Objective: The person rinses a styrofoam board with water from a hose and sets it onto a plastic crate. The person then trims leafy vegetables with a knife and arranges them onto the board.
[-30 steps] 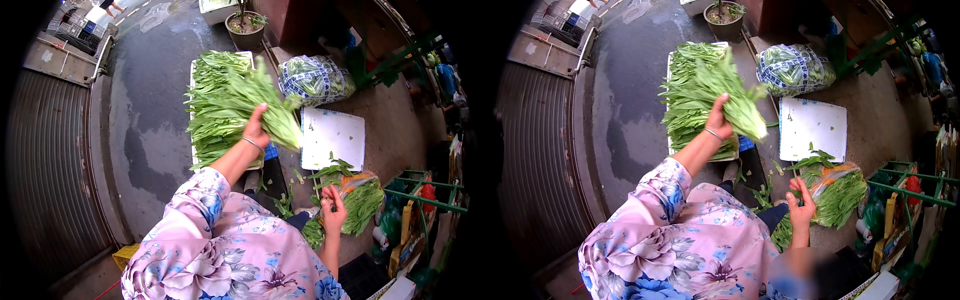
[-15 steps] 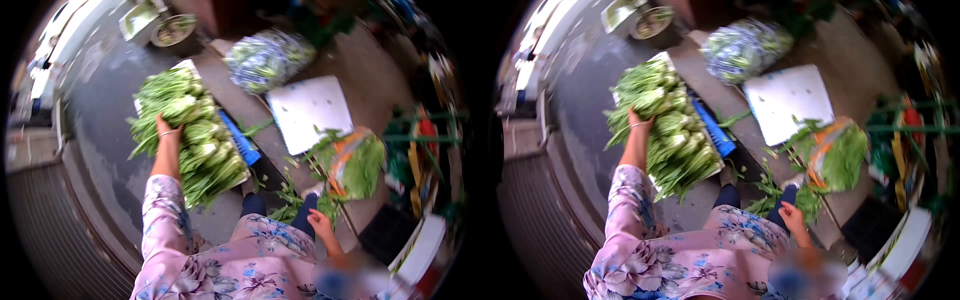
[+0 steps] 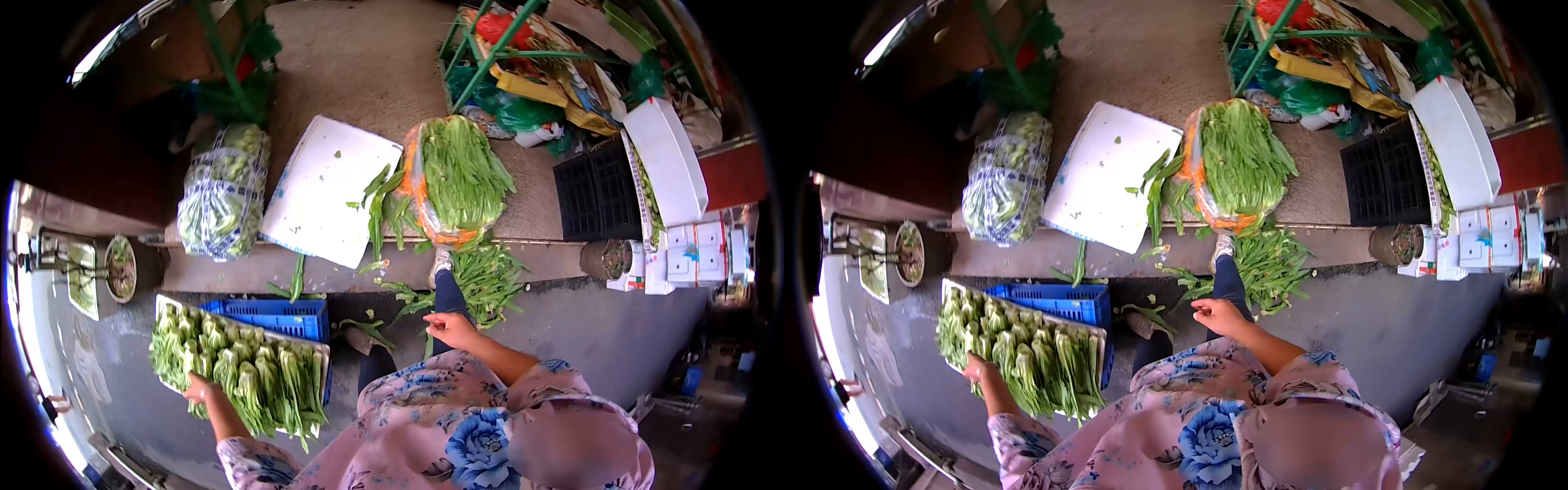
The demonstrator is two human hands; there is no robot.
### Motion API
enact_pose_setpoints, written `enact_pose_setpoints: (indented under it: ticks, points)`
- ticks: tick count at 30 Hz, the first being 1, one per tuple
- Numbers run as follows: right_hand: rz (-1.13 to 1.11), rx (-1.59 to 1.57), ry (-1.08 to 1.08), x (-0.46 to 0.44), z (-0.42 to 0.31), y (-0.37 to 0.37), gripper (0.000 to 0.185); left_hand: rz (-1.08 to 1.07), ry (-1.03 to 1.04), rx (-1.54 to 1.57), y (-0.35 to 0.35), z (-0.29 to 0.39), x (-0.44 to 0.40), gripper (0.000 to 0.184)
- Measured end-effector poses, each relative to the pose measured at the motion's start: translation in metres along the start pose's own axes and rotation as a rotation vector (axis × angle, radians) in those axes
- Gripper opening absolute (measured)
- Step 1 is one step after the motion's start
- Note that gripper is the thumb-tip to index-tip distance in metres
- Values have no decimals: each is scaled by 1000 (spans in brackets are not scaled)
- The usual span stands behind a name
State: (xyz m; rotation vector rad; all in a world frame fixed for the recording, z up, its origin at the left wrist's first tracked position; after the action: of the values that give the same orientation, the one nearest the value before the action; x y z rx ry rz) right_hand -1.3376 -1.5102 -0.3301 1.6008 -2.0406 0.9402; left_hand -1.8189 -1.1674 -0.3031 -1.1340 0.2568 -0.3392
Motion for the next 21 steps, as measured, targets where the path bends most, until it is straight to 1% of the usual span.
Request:
enact_pose_setpoints:
  ticks: [1, 3, 5, 6, 7, 8, 9, 10, 11, 12, 13, 14, 15, 16, 17, 18, 19, 20, 21]
  points:
    - [28, -21, 0, -2, 3, -12, 32, 31, 267, 16, 20, -12, 6, 54]
    - [60, -43, -1, -14, 14, -38, 32, -296, 400, 176, -3, 19, 118, 52]
    - [135, -174, 14, -30, 28, -68, 30, -708, 421, 445, 34, -11, 184, 46]
    - [157, -205, 31, -42, 38, -86, 29, -824, 407, 449, 44, -20, 229, 43]
    - [213, -176, 3, -54, 47, -108, 31, -975, 302, 468, 43, -30, 280, 39]
    - [230, -238, 15, -74, 62, -129, 31, -1178, 216, 452, 67, -60, 308, 37]
    - [246, -300, 27, -97, 81, -150, 31, -1231, 296, 287, 67, -71, 353, 35]
    - [282, -265, 58, -118, 92, -177, 30, -1389, 151, 317, 54, -70, 400, 32]
    - [340, -262, 41, -144, 103, -203, 29, -1498, 123, 192, 42, -61, 440, 31]
    - [346, -240, 140, -170, 105, -234, 29, -1577, 146, 64, 43, -60, 469, 32]
    - [434, -202, 93, -205, 126, -257, 35, -1680, -68, 30, 45, -58, 496, 30]
    - [488, -179, 129, -234, 128, -285, 38, -1755, -118, -45, 43, -47, 522, 33]
    - [507, -66, 225, -276, 147, -312, 43, -1778, -172, -60, 55, -52, 538, 34]
    - [547, -82, 165, -312, 160, -336, 44, -1747, -174, -103, 65, -54, 555, 33]
    - [530, 28, 221, -346, 157, -363, 49, -1716, -177, -147, 76, -57, 571, 32]
    - [620, 99, 137, -393, 184, -381, 53, -1660, -172, -149, 88, -63, 583, 30]
    - [581, 121, 213, -420, 170, -404, 58, -1623, -200, -138, 99, -69, 592, 30]
    - [607, 242, 305, -461, 177, -423, 64, -1565, -197, -164, 110, -74, 601, 30]
    - [595, 205, 365, -483, 153, -444, 71, -1508, -193, -189, 121, -80, 609, 30]
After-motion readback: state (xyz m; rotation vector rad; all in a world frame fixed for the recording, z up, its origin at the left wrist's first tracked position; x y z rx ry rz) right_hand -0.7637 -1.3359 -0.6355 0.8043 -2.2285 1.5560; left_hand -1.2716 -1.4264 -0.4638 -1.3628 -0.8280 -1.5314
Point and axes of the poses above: each hand's wrist, its own x-axis away from the middle knuckle, its own y-axis out of the palm, z = x × y, the point moved 1 cm from there along -x, towards the middle knuckle, and after that the axes turned 2 degrees about y, right-handed, at the moved point
